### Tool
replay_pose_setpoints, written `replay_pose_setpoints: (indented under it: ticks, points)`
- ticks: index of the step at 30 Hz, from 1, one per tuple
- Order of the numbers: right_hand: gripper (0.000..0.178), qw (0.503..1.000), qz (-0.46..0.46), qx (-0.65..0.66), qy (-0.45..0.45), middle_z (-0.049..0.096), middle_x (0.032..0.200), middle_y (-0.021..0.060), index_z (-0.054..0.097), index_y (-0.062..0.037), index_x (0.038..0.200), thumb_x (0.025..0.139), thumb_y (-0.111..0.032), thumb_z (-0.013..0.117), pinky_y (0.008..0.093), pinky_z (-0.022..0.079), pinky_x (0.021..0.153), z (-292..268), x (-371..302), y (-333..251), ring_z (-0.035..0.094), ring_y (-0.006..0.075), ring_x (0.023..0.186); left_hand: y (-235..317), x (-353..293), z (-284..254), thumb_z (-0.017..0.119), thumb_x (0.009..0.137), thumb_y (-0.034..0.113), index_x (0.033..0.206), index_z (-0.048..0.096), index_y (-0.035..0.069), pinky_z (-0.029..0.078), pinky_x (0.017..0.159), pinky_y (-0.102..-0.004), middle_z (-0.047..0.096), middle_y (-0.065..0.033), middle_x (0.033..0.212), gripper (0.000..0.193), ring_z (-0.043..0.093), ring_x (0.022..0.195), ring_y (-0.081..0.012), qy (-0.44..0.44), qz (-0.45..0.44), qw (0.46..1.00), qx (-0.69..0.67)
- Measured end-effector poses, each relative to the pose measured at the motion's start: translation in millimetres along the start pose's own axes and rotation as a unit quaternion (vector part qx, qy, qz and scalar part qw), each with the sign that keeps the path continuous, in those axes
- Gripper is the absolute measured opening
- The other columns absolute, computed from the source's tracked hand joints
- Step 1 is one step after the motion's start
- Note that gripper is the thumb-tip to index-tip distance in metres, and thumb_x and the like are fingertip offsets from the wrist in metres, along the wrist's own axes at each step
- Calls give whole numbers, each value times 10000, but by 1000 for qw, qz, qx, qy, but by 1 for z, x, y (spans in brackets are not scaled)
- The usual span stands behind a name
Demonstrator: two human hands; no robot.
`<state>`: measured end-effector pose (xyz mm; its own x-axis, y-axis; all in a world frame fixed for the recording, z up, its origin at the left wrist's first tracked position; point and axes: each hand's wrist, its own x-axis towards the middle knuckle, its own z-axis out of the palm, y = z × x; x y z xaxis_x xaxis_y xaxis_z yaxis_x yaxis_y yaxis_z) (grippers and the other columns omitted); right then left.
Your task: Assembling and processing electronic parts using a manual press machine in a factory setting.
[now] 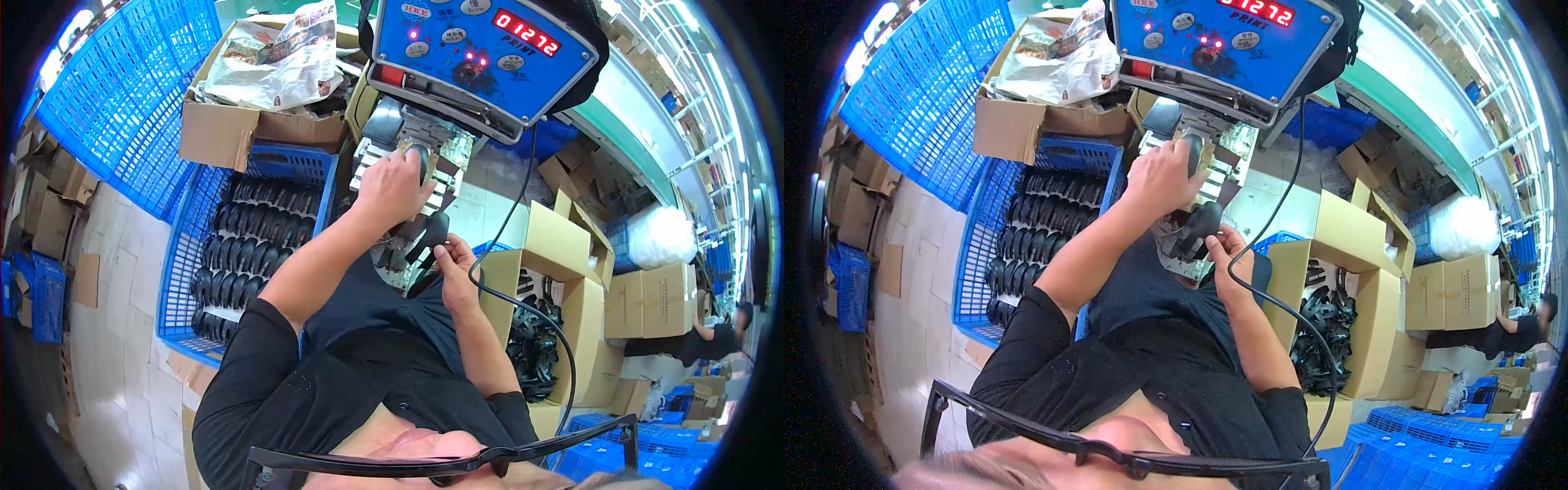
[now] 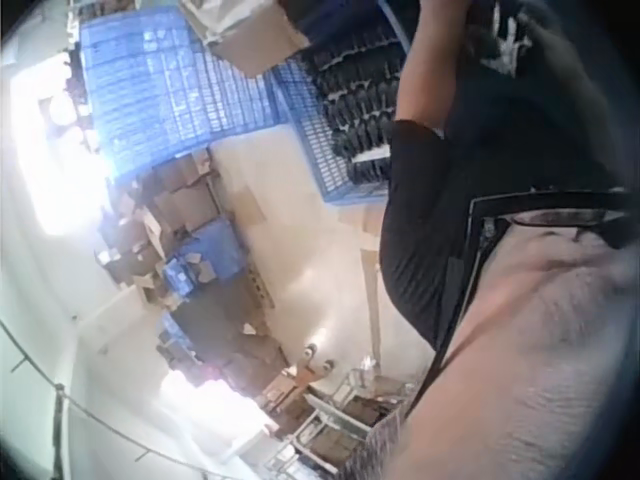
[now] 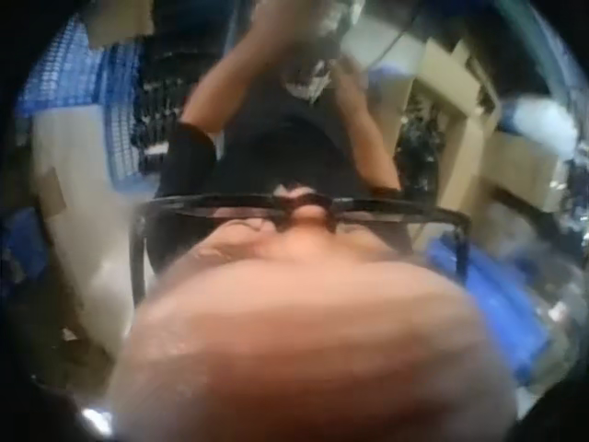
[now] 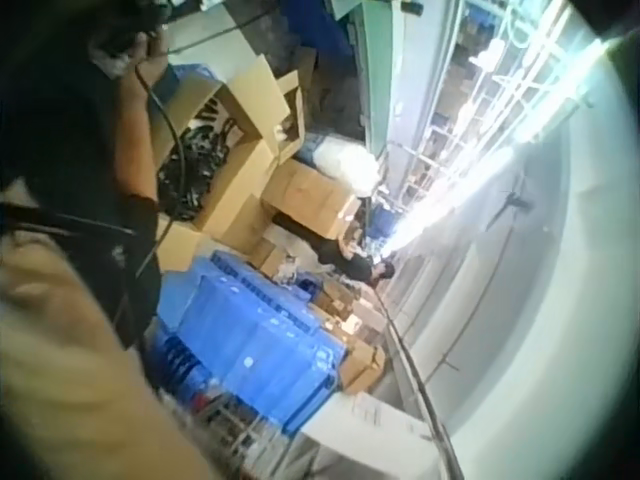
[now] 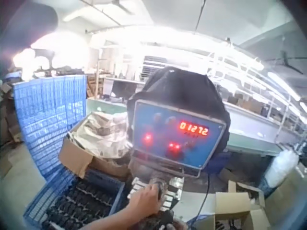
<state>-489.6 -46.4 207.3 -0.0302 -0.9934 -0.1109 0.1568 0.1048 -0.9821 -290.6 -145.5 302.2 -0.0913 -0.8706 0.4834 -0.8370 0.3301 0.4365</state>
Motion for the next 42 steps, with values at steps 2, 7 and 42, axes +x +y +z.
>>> replay_pose_setpoints:
  ticks: [2, 7, 42]
  points:
    - [400, 999, -25, -12, 30, 688, 1017, 34, 629, 47, 1361, 1009, -100, 748, 273, 501, 743, 4, 8, -10, 615, 115, 845, -6, 11, 9, 736, 927, 425, 1054, 644, 9, 606, 794, -518, 718, -225, 994, 444, 748, 896, -424, -36, -10, 999, 38]
    - [407, 998, -38, 41, 16, 686, 1054, 40, 621, 55, 1388, 1022, -84, 730, 274, 511, 750, 3, 38, -18, 614, 116, 867, -4, 7, 0, 776, 891, 403, 974, 635, 13, 590, 742, -498, 706, -196, 908, 423, 731, 826, -403, 54, -27, 998, -26]
    - [320, 901, 237, -274, 238, 689, 961, 35, 677, 12, 1216, 1050, -255, 735, 249, 446, 590, -334, -56, 112, 607, 78, 732, -220, -437, -97, 851, 839, 300, 1192, 657, 10, 608, 911, -512, 723, -211, 1172, 497, 739, 1063, -409, -382, -460, 778, 193]
